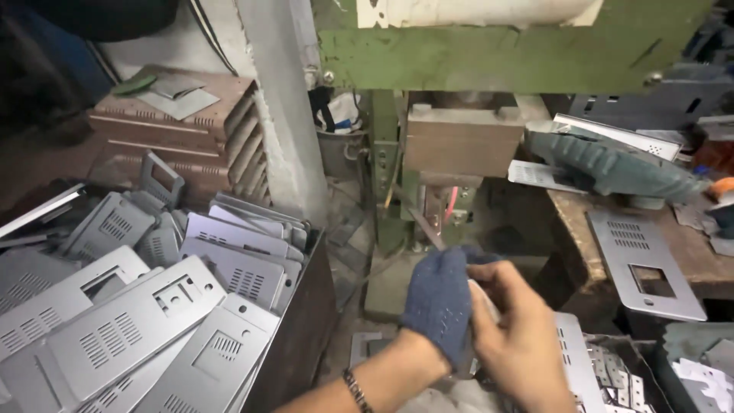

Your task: The recorder uses a spot welding machine to join small metal components onto larger metal panels.

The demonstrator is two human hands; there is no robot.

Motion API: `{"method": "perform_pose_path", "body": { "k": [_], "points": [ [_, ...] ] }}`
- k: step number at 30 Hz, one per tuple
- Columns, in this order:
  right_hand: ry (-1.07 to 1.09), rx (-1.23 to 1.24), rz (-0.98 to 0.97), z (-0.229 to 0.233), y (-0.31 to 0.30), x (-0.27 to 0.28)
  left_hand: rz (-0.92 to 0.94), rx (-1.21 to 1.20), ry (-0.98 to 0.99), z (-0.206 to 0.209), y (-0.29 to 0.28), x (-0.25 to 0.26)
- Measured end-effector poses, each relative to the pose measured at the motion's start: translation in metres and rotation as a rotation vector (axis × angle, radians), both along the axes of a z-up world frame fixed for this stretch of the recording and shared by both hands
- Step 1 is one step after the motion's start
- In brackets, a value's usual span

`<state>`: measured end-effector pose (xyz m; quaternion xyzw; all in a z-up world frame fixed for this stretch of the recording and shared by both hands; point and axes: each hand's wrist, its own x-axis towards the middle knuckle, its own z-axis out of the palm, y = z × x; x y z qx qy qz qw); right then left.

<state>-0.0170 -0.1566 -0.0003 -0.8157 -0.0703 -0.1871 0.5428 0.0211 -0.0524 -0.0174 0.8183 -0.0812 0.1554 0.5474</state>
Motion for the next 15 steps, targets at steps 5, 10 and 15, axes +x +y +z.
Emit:
{"method": "perform_pose_path", "body": {
  "k": [5,10,15],
  "points": [
    [-0.084,-0.068,-0.094,0.004,0.007,-0.002,-0.126,-0.461,0.091,-0.014,-0.013,0.03],
    [0.002,-0.146,-0.167,0.031,0.01,0.013,0.125,0.471,-0.22,-0.037,-0.019,0.077],
    [-0.149,-0.204,-0.164,0.001,0.003,-0.014,0.01,0.016,-0.108,-0.024,-0.013,0.04]
  ]
}}
